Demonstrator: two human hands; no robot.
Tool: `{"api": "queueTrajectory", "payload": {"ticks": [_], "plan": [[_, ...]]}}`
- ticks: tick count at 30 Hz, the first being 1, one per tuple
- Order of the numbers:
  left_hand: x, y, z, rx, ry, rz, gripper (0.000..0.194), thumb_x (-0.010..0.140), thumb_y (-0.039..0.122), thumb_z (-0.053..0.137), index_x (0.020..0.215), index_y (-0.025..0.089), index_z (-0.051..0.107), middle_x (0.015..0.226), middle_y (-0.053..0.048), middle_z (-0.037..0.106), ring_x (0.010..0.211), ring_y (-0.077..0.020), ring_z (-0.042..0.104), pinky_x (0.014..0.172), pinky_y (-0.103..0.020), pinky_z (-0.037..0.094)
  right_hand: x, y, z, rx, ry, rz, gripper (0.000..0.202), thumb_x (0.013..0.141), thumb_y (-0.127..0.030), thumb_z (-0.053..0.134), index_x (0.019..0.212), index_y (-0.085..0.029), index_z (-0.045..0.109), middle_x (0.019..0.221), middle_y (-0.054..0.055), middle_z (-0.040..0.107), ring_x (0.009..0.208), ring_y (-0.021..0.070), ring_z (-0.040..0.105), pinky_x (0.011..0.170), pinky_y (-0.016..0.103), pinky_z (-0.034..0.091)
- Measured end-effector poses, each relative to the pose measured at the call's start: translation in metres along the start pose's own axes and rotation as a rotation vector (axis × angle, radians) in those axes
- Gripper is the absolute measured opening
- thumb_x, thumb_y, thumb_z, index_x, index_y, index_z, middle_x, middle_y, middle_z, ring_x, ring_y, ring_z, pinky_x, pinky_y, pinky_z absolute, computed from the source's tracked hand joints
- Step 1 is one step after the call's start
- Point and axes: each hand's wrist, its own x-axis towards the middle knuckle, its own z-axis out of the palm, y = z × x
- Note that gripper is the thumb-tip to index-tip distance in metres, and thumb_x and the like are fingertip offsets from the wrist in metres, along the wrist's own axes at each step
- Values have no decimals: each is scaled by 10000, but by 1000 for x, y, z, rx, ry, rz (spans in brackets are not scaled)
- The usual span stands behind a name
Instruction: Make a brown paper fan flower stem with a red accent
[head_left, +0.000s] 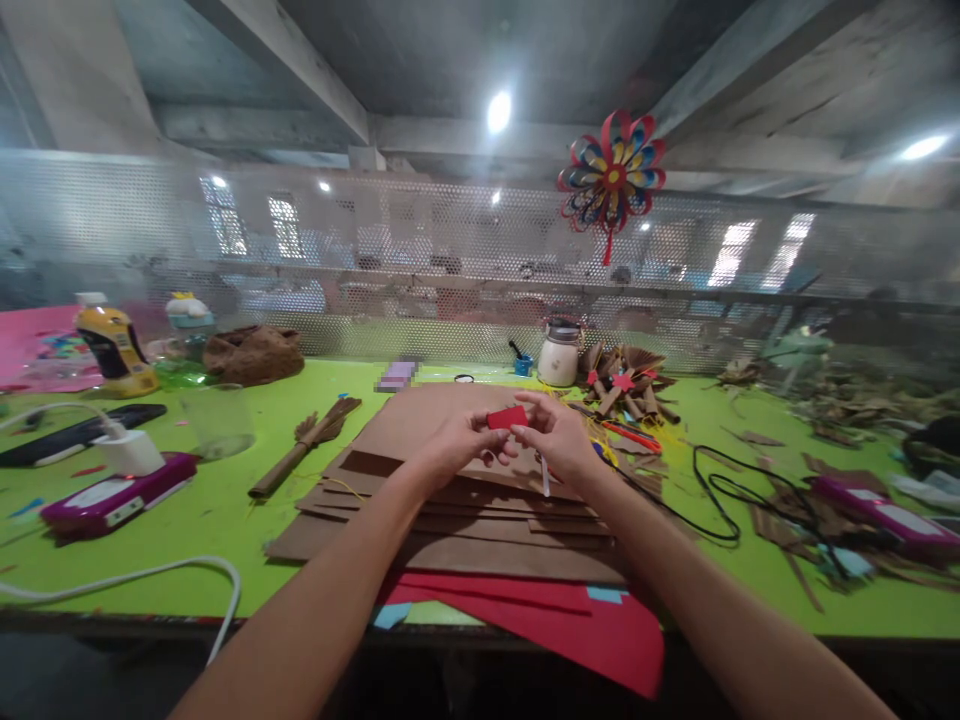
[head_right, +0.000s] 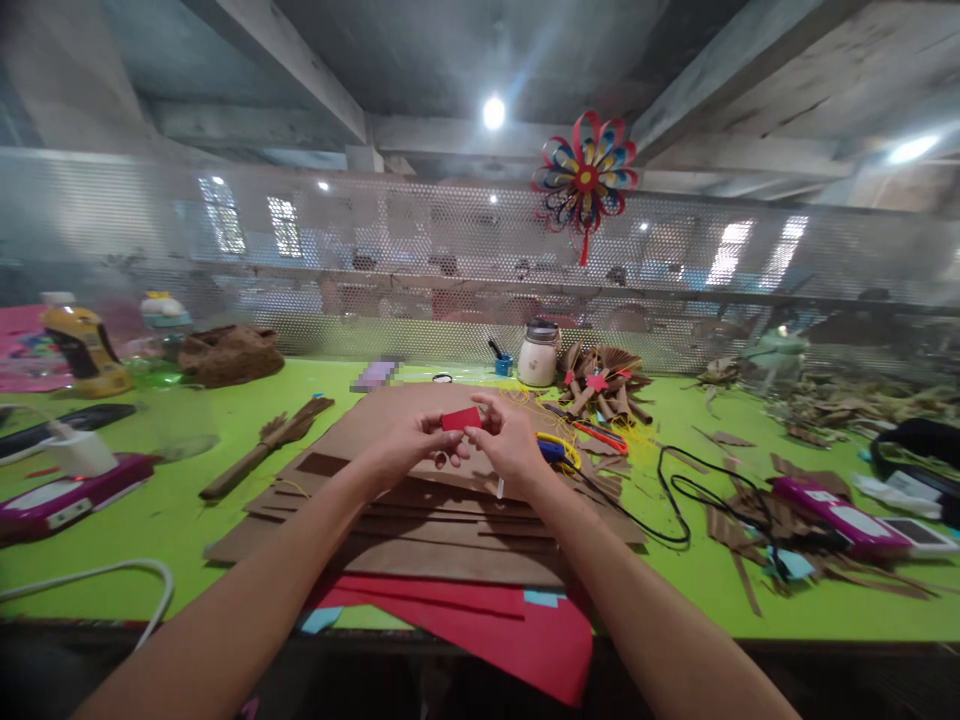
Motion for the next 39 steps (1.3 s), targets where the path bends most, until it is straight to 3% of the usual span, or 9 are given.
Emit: {"api": "queueTrajectory", "payload": {"ticks": [10,18,24,28,30,35,39], "plan": [[1,0,-2,-25,5,6,370,692,339,657,948,81,586,761,-105,663,644,-139,601,570,-241,400,0,1,1,18,21,-7,447,608,-273,674,1019,-145,552,619,-27,568,531,109,531,523,251,425],[2,-3,-12,-116,-42,-34,350,694,315,657,959,92,604,778,-100,660,649,-125,594,597,-242,406,0,-4,-7,172,-26,110,547,567,-328,725,1036,-124,530,588,-19,617,529,142,602,565,314,501],[3,-5,-7,-168,49,-61,334,645,269,703,911,85,622,726,-72,642,554,-70,529,535,-202,356,0,4,0,108,-9,64,446,599,-342,698,969,-139,557,619,3,625,524,135,589,549,299,500],[1,-1,-9,-210,60,-75,296,668,246,683,900,81,602,639,-44,612,514,-59,508,513,-191,341,1,-2,-7,-4,34,-36,364,702,-321,609,1019,-146,570,713,31,637,608,135,591,604,296,499],[-1,2,-10,-222,14,-104,261,671,228,678,871,82,596,614,-38,603,505,-57,505,503,-184,334,1,-7,-15,-69,-24,-115,351,728,-274,584,1063,-168,574,793,34,636,691,132,590,663,290,492],[-7,4,-12,-181,-160,-112,224,694,232,653,857,94,585,636,-44,609,522,-64,516,472,-178,308,0,-18,-30,-156,-394,-95,364,713,-209,609,1076,-183,603,947,56,644,792,149,596,723,298,483],[-8,3,-13,-130,-278,-133,188,727,255,622,839,114,569,663,-55,631,528,-76,533,451,-183,299,-4,-26,-33,-145,-503,-70,236,726,-235,613,948,-182,669,904,53,670,819,159,604,774,317,475]]}}
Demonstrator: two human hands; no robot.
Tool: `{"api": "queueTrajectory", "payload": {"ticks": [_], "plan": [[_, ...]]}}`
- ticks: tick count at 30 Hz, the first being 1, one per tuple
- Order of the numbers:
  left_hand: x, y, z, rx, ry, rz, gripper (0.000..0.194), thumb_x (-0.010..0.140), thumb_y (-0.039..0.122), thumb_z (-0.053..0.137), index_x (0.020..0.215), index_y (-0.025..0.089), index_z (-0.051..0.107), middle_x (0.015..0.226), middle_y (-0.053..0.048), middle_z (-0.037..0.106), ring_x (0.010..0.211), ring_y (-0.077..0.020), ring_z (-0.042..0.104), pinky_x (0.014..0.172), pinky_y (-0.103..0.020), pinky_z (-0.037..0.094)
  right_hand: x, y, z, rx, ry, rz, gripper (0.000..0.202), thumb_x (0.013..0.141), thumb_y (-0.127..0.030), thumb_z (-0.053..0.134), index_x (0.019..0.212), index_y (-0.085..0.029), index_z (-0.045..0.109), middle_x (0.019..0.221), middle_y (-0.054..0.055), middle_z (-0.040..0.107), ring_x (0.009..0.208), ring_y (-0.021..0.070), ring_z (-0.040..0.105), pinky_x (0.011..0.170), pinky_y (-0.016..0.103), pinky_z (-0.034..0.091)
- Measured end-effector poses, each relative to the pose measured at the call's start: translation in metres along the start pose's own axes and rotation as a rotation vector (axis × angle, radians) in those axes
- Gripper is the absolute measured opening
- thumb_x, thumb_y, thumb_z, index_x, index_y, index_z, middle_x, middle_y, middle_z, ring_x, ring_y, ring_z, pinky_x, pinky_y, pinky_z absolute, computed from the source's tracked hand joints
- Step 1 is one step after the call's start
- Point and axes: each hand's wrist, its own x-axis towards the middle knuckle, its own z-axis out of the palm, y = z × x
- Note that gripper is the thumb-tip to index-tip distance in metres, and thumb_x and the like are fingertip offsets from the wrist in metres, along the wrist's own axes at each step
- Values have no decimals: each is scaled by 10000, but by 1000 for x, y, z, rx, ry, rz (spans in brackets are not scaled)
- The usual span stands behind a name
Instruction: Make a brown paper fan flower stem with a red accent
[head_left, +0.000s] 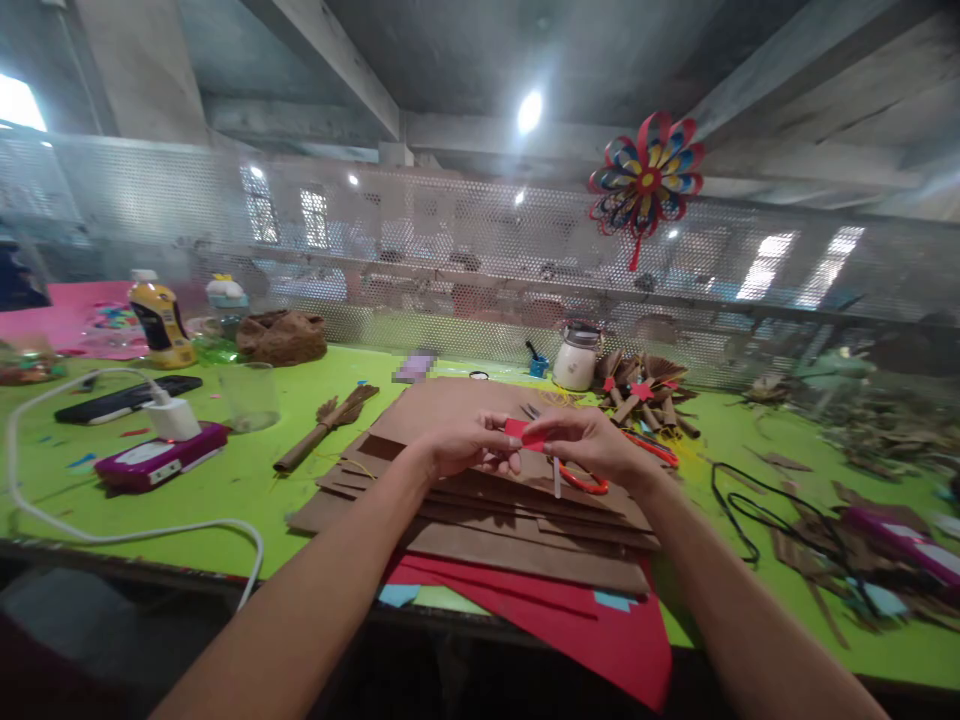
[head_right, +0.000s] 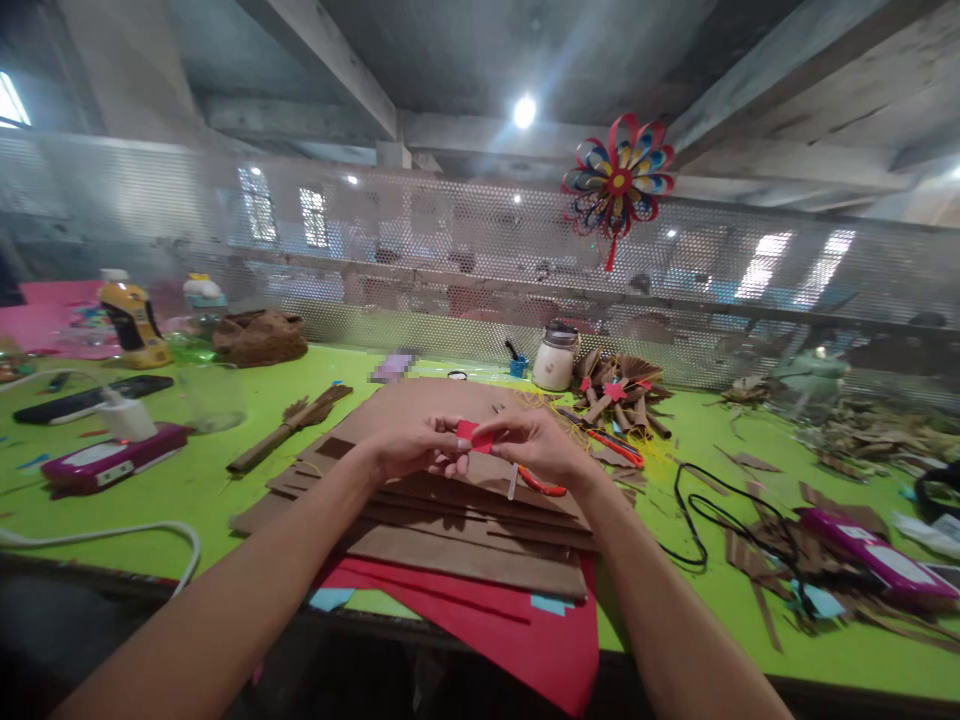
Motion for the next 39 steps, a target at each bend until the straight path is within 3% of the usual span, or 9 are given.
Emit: {"api": "queueTrajectory", "payload": {"ticks": [3,12,26,39], "plan": [[-1,1,1,16,-62,-12,189,750,275,595,865,127,571,705,-65,649,530,-85,547,445,-191,305,-2,-2,-1,0,-27,25,173,728,-264,620,860,-183,696,817,44,684,763,150,612,752,311,480],[-2,2,8,73,-126,-45,196,761,311,583,873,150,583,696,-55,660,564,-97,573,487,-199,352,-2,-1,-5,18,-95,25,202,717,-317,636,838,-166,697,808,52,676,765,157,608,728,307,475],[0,0,11,88,-97,-20,201,760,314,578,839,129,582,711,-66,657,568,-95,580,532,-207,401,6,8,18,135,179,158,288,650,-407,683,688,-137,592,579,0,590,540,103,524,550,251,426],[3,-7,7,106,-65,-16,204,753,320,568,829,131,577,701,-68,653,592,-118,596,523,-216,393,8,9,24,72,231,170,241,654,-353,678,663,-143,560,541,-25,554,487,86,499,491,225,393]]}}
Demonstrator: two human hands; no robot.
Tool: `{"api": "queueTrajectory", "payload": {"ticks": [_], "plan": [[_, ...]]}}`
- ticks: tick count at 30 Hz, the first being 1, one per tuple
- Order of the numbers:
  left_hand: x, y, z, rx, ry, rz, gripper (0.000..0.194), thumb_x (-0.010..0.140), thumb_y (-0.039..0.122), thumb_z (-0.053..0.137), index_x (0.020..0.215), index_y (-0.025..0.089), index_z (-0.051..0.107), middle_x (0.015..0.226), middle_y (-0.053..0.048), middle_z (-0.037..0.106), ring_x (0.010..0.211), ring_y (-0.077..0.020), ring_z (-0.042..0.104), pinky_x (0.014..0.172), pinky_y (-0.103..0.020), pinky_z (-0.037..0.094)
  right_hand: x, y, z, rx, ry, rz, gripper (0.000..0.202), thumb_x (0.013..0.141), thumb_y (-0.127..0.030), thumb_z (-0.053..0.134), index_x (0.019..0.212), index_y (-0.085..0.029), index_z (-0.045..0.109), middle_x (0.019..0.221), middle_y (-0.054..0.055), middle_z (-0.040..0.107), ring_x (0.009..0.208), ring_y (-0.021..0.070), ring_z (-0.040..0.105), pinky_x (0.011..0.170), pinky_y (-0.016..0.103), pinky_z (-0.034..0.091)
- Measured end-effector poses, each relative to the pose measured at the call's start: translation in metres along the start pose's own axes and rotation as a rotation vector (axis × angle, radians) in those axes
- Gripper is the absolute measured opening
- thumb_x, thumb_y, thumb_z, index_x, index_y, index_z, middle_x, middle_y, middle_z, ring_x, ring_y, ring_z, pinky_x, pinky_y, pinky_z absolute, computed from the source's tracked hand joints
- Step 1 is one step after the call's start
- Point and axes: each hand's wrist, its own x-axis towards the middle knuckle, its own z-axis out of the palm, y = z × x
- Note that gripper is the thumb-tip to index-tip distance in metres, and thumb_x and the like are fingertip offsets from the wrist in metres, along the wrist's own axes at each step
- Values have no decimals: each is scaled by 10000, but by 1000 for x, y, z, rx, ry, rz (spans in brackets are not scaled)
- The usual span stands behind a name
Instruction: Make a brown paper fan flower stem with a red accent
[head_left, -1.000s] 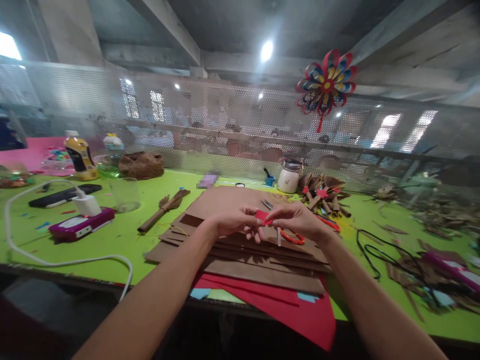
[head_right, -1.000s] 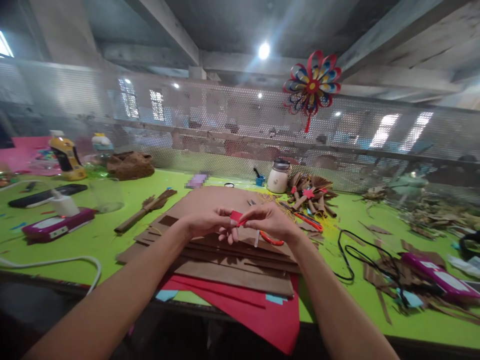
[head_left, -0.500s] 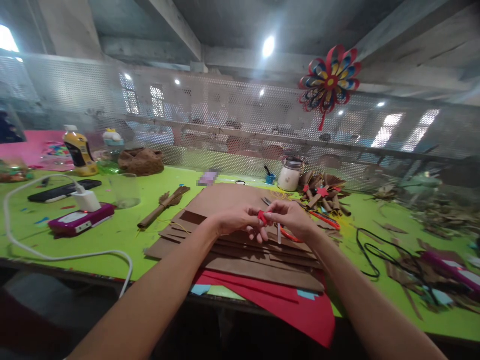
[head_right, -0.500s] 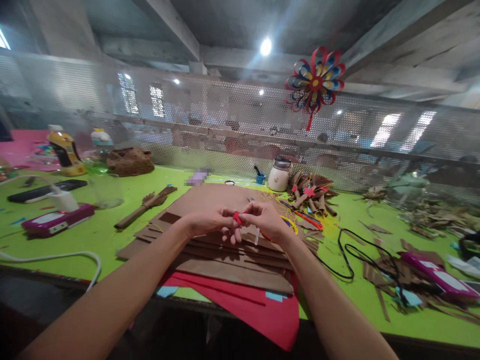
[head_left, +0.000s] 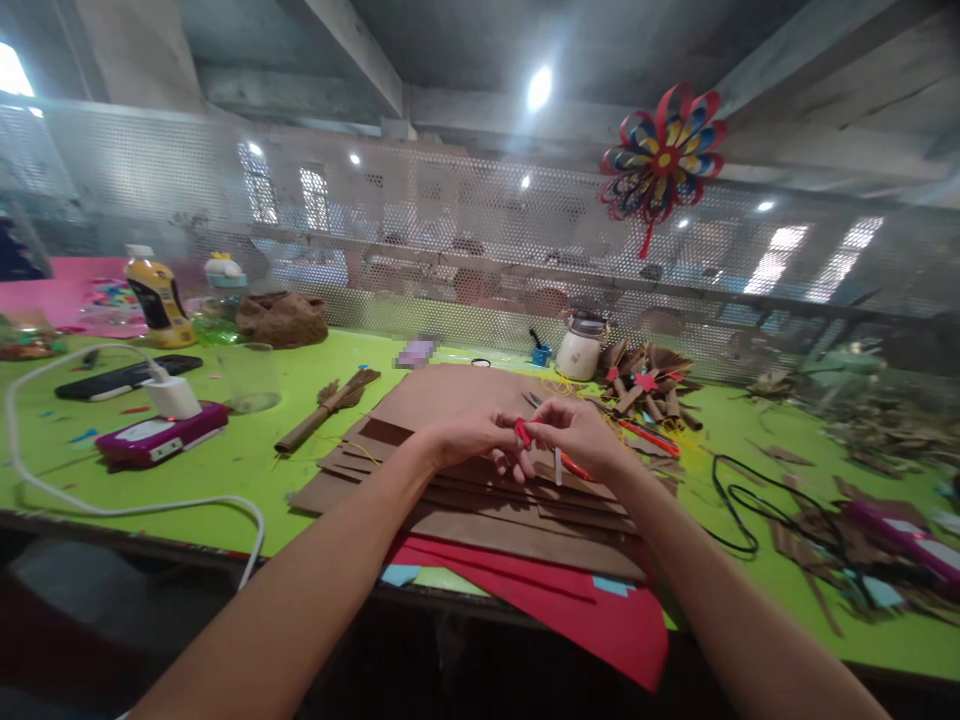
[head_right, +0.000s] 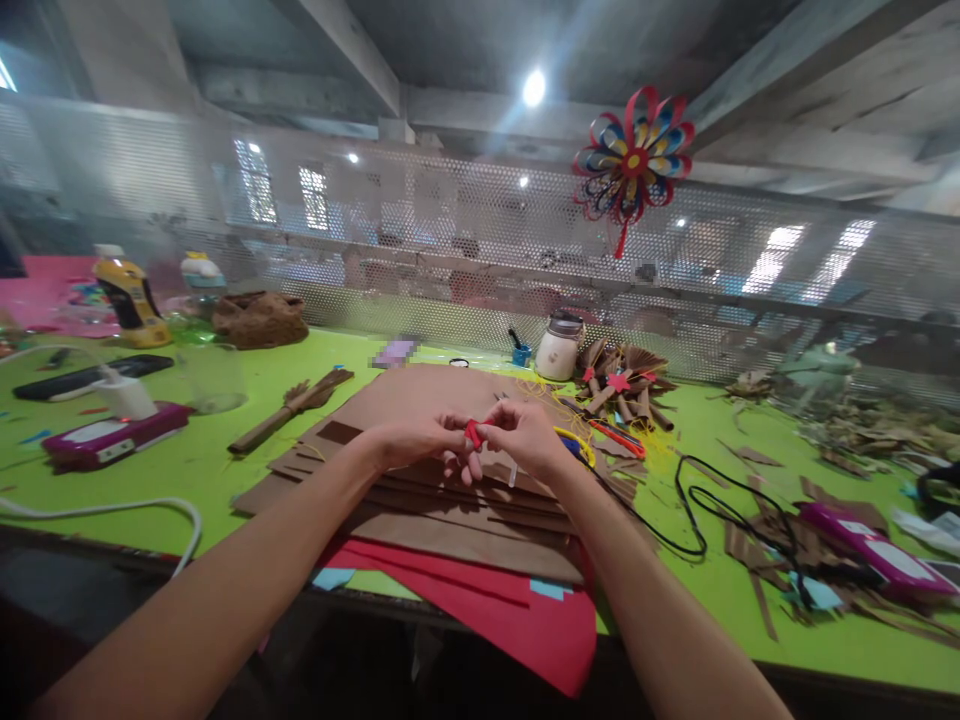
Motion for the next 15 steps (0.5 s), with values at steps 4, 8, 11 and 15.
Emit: {"api": "queueTrajectory", "payload": {"ticks": [4,8,11,15], "plan": [[-1,3,1,-1,20,3,147,718,254,585,797,130,600,755,-55,652,640,-119,605,547,-213,400,0,-1,0,-46,36,-28,246,651,-366,669,649,-149,554,543,-20,548,491,93,503,489,228,396],[-2,5,1,-28,25,-9,132,720,225,539,789,127,592,781,-72,661,723,-150,619,598,-239,412,1,0,0,-101,68,-59,245,653,-375,659,643,-151,561,554,-9,554,504,104,510,499,235,404],[-1,5,2,-51,53,2,142,718,210,512,828,136,563,777,-75,673,736,-157,618,604,-250,411,2,1,1,-151,109,-87,236,660,-378,649,648,-157,566,570,-3,564,507,107,509,507,240,413],[1,4,1,-46,87,31,120,703,179,503,809,143,544,780,-72,680,755,-156,617,583,-237,396,2,-1,1,-149,148,-89,233,652,-381,648,642,-164,565,556,-5,562,497,110,505,493,240,410]]}}
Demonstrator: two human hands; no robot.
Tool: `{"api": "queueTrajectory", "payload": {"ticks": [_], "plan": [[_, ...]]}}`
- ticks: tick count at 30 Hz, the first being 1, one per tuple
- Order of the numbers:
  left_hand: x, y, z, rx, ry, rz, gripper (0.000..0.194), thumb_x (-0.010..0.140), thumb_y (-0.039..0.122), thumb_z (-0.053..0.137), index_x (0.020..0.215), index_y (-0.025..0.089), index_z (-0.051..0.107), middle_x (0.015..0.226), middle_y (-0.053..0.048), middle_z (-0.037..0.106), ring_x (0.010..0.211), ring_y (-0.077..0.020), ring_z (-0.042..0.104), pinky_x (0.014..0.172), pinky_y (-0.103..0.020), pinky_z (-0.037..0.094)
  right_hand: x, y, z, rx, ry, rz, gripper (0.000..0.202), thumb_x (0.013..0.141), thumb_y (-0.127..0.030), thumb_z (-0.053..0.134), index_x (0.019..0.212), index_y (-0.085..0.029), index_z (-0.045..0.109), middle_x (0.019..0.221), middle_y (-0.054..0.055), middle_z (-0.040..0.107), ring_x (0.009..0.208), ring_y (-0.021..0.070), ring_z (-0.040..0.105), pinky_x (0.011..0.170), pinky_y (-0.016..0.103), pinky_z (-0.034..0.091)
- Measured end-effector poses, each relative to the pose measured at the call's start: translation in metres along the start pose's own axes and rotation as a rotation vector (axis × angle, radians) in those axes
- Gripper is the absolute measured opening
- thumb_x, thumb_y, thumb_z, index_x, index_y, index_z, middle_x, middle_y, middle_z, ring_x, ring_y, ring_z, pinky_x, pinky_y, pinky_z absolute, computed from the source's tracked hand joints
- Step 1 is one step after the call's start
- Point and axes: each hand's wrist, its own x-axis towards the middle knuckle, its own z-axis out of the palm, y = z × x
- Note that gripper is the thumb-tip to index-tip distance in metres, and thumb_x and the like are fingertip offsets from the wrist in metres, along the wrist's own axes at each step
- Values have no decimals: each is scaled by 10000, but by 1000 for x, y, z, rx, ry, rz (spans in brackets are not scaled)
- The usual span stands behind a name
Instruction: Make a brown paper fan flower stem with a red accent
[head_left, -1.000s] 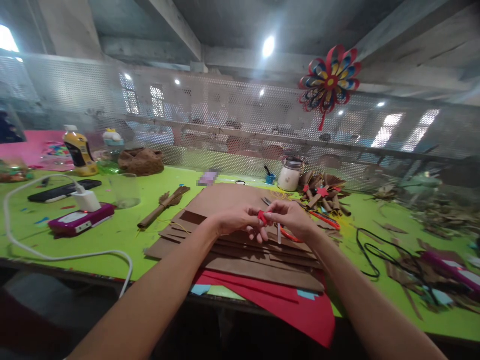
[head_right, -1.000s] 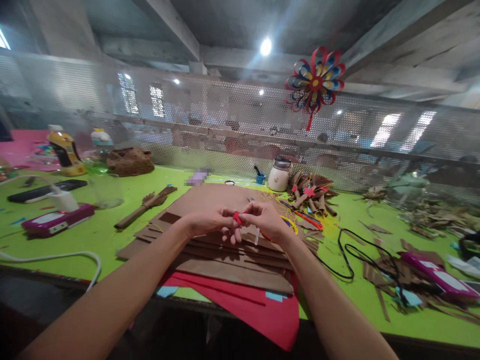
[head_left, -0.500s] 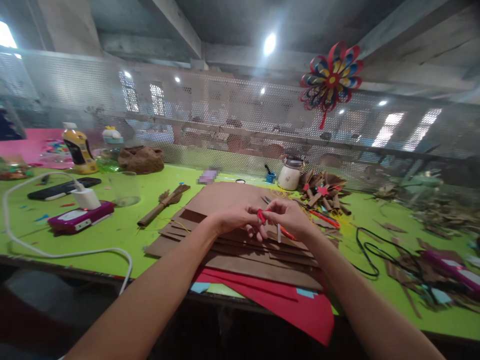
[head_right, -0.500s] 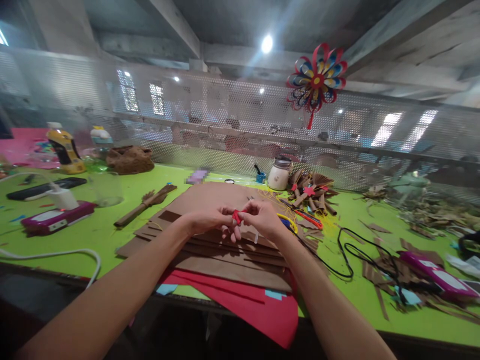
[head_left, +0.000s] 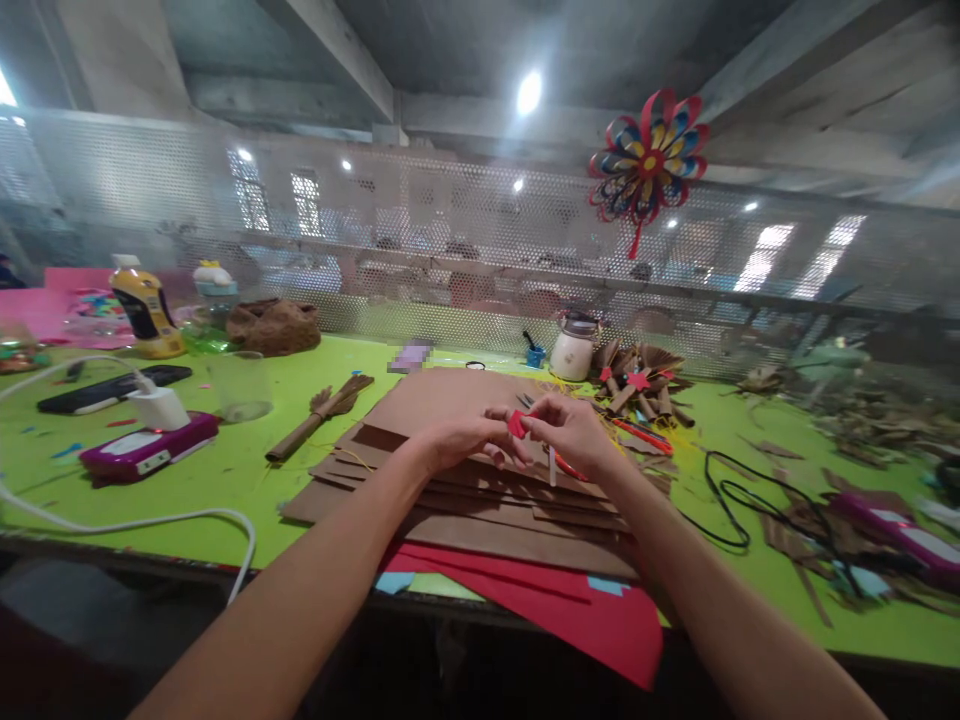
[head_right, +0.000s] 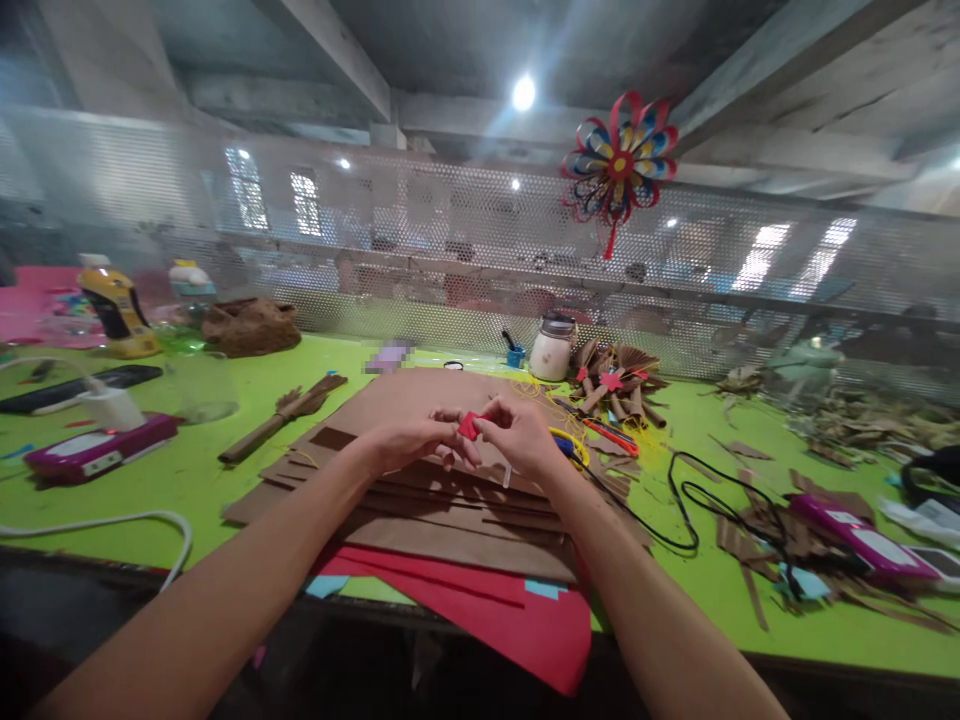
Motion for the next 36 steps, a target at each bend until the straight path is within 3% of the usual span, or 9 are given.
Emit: {"api": "queueTrajectory", "payload": {"ticks": [6,13,17,25,30,36], "plan": [[1,-1,-1,-2,54,45,99,709,224,540,774,151,524,784,-74,680,743,-166,625,568,-237,378,3,5,0,74,25,-14,239,642,-383,662,631,-164,567,547,-7,569,486,108,511,486,240,416],[7,-4,0,-144,178,-5,310,730,418,590,835,127,591,765,-90,681,703,-152,633,552,-217,360,5,11,-1,92,139,-62,213,673,-359,651,670,-165,564,553,-9,568,489,110,512,480,235,405],[12,-8,4,-271,241,40,278,665,357,686,788,126,593,824,-93,684,757,-156,642,549,-200,361,5,10,0,38,245,-99,192,703,-342,624,690,-156,577,571,-3,568,498,110,507,479,233,394],[17,-12,11,-285,378,124,248,631,285,724,707,123,553,779,-81,694,718,-160,652,524,-192,354,5,16,9,-42,366,-139,174,707,-332,619,696,-163,581,614,15,598,548,132,538,541,255,436],[17,-13,10,-261,377,149,258,663,331,696,769,116,600,804,-90,693,720,-160,651,527,-196,371,5,18,10,-30,361,-136,189,712,-352,614,707,-165,588,628,18,612,558,136,557,550,257,448],[17,-13,10,-259,383,152,247,650,313,707,711,110,580,766,-91,690,719,-167,649,550,-209,402,5,19,11,-28,358,-95,208,694,-371,626,692,-167,584,611,23,627,550,147,571,543,265,452]]}}
